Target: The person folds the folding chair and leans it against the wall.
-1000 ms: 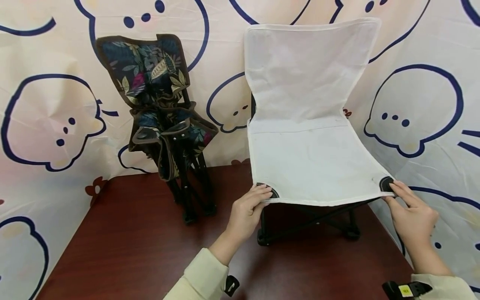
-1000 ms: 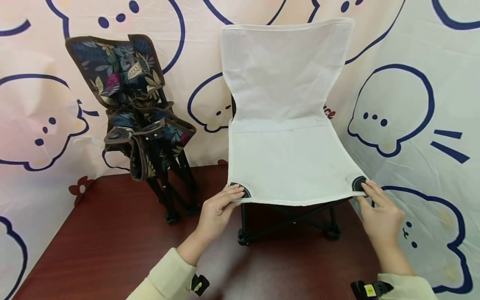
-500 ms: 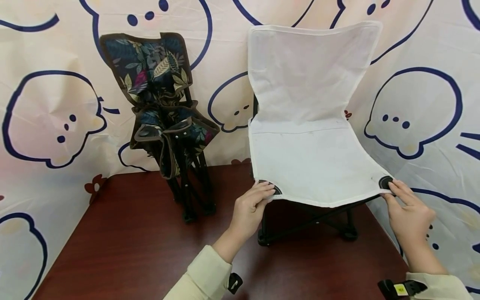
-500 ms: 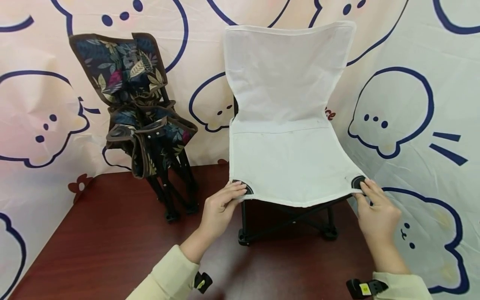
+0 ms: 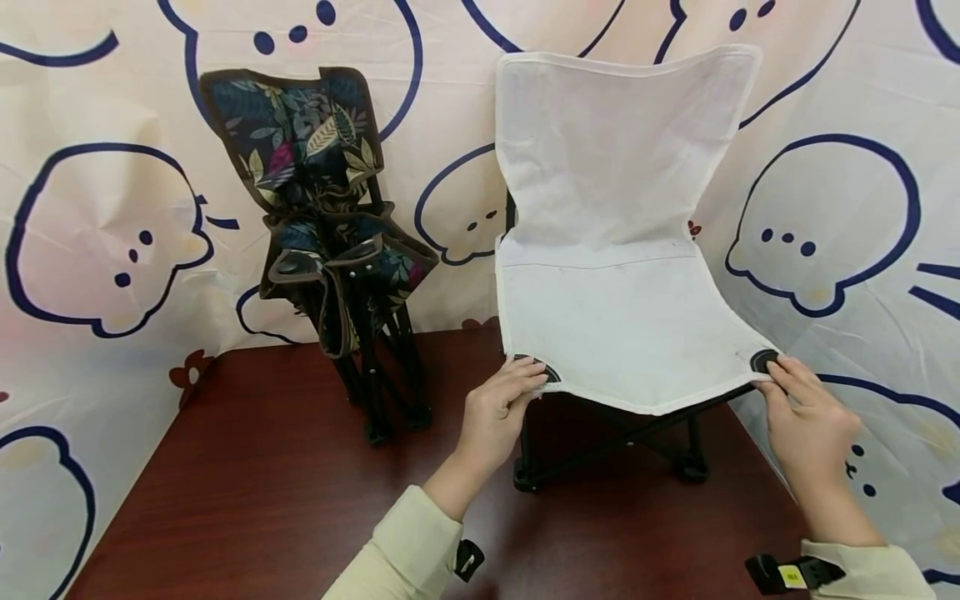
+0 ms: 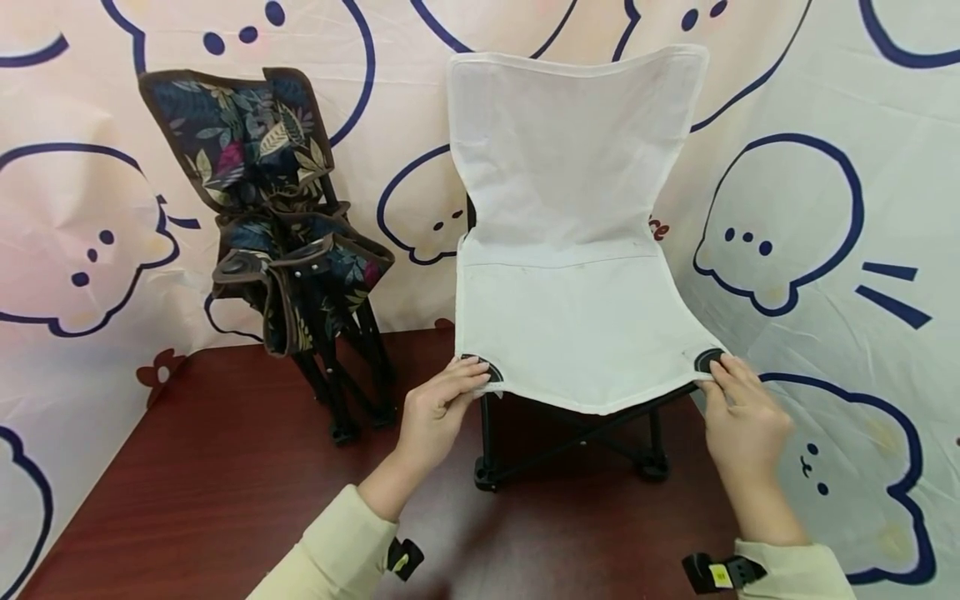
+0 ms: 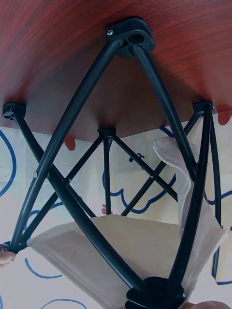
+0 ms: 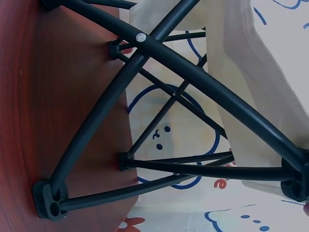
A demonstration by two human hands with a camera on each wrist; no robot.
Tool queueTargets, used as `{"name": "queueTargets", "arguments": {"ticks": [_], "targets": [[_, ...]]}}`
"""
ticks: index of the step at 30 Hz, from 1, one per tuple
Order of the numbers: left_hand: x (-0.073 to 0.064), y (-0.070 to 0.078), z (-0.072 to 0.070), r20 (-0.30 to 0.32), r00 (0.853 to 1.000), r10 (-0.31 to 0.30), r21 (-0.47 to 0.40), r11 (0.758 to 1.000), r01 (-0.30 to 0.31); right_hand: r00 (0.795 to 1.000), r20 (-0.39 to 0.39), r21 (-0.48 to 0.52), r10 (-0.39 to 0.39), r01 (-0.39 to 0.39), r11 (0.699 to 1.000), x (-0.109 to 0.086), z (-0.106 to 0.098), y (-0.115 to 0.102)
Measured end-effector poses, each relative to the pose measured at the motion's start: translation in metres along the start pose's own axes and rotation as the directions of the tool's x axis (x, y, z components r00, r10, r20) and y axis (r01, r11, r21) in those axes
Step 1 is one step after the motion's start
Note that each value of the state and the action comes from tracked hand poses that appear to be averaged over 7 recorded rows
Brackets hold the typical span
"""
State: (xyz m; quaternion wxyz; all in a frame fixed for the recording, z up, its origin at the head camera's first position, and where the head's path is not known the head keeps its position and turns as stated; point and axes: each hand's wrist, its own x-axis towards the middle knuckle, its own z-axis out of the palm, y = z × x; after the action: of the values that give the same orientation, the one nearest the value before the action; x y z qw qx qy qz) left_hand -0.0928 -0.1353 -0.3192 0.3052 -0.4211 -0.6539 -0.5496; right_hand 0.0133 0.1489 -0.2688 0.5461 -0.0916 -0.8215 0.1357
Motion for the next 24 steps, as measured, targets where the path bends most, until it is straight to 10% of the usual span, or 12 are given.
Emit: {"name": "queueTargets", "arguments": {"ticks": [24], "targets": [[0.0086,0.0052,0.0040,-0.034,0.998,0.050,0.020,0.999,-0.049,0.991,-0.023,-0.017,-0.135,0.135,0.991,0.0051,0.0020,-0.0095]]}}
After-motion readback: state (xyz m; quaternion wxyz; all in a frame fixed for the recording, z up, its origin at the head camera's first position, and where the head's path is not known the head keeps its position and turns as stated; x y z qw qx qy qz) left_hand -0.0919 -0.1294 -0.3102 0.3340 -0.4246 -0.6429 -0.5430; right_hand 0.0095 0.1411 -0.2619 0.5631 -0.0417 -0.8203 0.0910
